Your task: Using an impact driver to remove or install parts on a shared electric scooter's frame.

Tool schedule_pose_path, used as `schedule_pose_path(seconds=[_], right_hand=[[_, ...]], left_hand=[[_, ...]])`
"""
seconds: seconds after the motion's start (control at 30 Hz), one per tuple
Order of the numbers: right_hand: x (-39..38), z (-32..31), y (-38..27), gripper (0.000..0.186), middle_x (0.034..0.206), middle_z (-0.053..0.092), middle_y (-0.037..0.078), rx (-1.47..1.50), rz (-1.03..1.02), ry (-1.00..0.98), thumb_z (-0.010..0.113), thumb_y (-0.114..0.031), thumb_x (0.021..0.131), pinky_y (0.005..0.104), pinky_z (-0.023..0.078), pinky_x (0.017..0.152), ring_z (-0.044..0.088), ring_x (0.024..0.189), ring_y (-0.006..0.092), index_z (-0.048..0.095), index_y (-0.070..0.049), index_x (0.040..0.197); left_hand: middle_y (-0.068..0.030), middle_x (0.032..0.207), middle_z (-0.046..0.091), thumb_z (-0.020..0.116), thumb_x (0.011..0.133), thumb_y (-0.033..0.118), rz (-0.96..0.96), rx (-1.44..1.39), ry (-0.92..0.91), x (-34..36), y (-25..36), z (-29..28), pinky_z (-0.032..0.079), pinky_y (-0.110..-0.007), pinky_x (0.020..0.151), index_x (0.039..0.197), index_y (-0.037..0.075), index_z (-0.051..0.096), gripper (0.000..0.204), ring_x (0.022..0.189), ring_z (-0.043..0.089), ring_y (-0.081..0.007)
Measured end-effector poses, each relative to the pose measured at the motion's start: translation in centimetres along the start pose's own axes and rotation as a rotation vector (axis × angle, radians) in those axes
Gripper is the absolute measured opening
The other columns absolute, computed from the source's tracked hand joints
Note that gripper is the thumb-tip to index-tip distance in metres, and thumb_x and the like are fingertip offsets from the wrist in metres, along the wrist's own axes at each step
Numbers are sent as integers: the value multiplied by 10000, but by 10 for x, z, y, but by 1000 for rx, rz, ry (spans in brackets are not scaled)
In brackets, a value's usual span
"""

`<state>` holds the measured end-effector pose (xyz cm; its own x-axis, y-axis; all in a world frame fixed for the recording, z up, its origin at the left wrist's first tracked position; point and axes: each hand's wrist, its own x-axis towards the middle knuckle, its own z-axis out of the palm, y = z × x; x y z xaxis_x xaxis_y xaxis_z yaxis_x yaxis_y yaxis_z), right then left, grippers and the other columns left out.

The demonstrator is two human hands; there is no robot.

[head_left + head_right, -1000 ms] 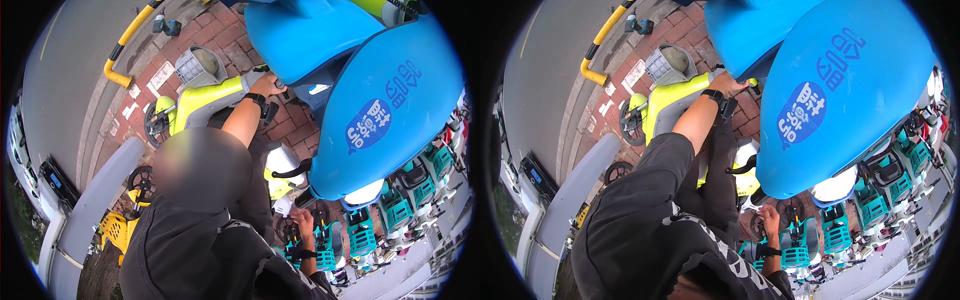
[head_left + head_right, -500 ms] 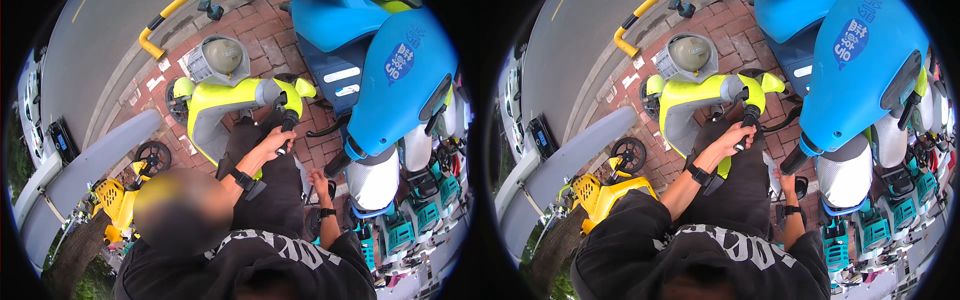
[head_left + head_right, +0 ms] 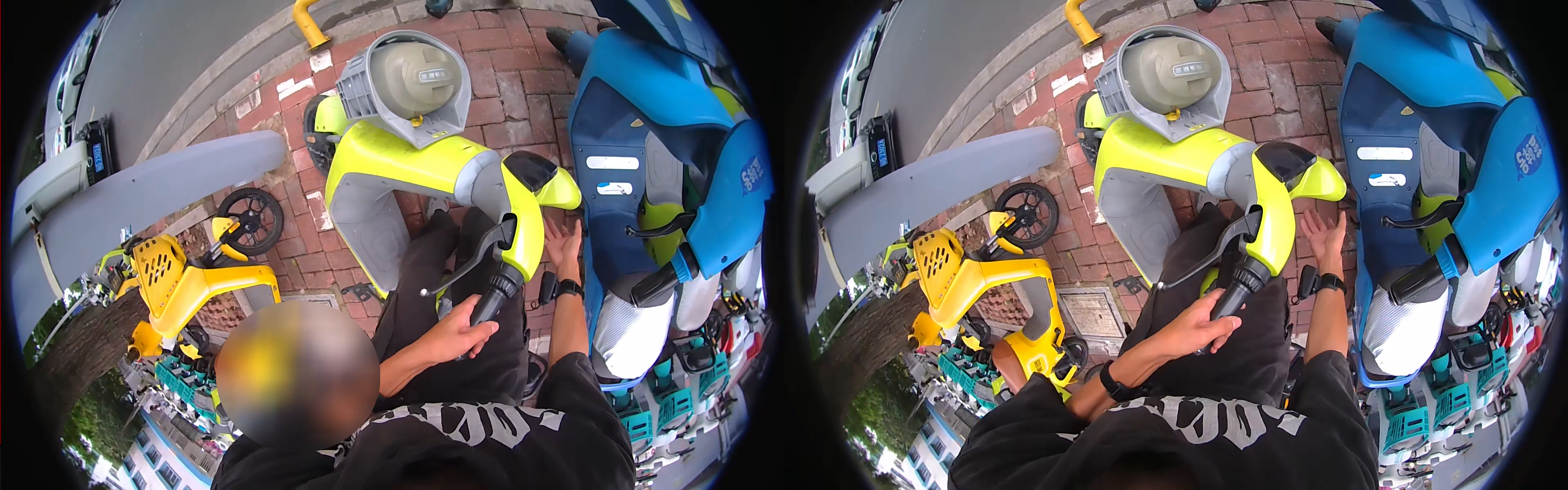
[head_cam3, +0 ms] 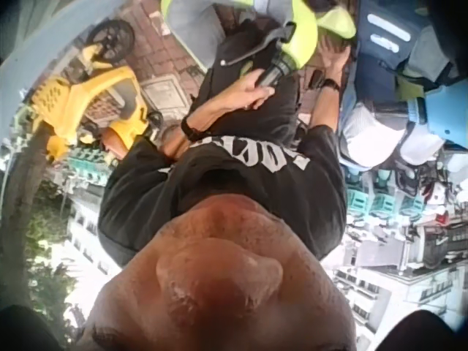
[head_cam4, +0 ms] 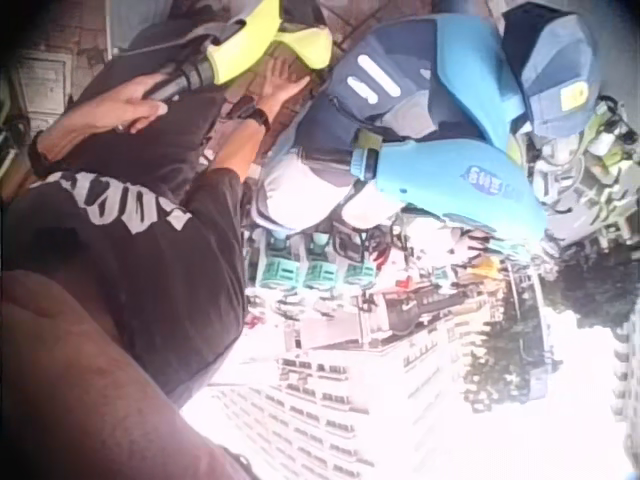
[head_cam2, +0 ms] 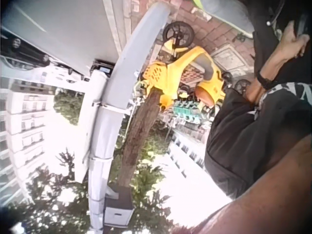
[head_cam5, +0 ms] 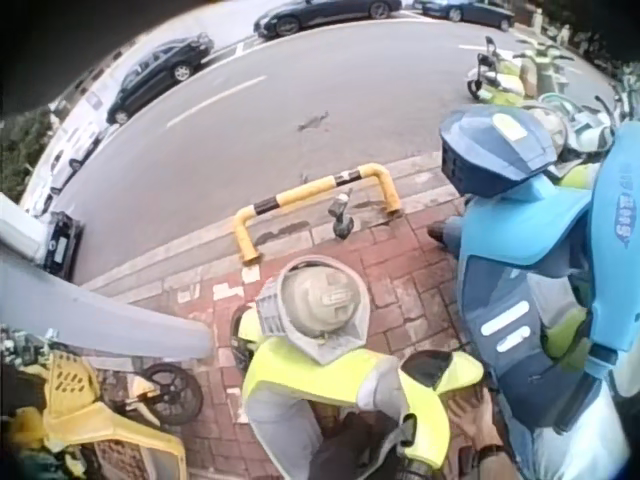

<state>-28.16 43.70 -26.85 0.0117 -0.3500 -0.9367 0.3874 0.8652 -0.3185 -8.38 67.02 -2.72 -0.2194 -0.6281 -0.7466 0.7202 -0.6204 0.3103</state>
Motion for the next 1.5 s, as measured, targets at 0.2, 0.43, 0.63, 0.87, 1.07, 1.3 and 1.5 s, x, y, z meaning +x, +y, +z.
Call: schedule_pose_path(seconds=[0.2,0.43,0.63,0.87,1.07,1.3,1.5], right_hand=[[20,-23,-32,429,1130,680,115,-278,-159,-83,427,-399,1001,425,516,915,652,1023,312,607,-41,1153],[-112,-43,16,237,1002,662,99,-130,134,-87,486,-214,897,446,508,939,645,978,299,578,-37,1026],[-237,45,77,90,848,601,78,-244,237,-110,552,-151,808,423,489,932,592,875,272,505,-73,807],[-287,77,90,134,923,622,92,-431,352,-113,508,-143,801,446,435,1030,612,961,272,533,-43,887],[-289,90,96,404,1218,649,120,-674,366,-137,441,-245,857,442,401,1065,589,1159,293,616,-27,1148],[-303,105,89,352,1243,636,131,-734,290,-437,498,-234,919,443,414,1063,579,1170,274,606,-4,1162],[-368,126,109,401,1253,604,145,-735,482,-750,536,-319,949,455,332,1120,505,1252,282,569,6,1183]], left_hand=[[5,738,488,587,963,121,0,48,-121,-139,-30,-50,411,-232,504,1220,41,437,308,563,492,-65],[21,773,495,623,938,134,-90,8,-177,-272,-78,-110,394,-201,523,1263,78,439,379,603,494,-43],[-72,685,614,682,654,100,32,438,463,-339,-240,-116,466,-343,575,956,31,628,314,584,573,-180],[-205,790,669,646,571,166,-224,702,1216,-351,-251,-90,539,-486,746,821,74,664,267,819,651,-413],[-158,616,612,677,529,206,137,881,1463,-348,-293,-102,514,-470,611,734,88,631,241,643,623,-392],[-139,574,587,693,528,208,292,908,1691,-349,-316,-107,478,-469,562,754,104,617,260,603,606,-383],[-151,590,595,721,583,216,318,933,1856,-371,-322,-162,490,-479,580,748,98,594,239,615,606,-396]])
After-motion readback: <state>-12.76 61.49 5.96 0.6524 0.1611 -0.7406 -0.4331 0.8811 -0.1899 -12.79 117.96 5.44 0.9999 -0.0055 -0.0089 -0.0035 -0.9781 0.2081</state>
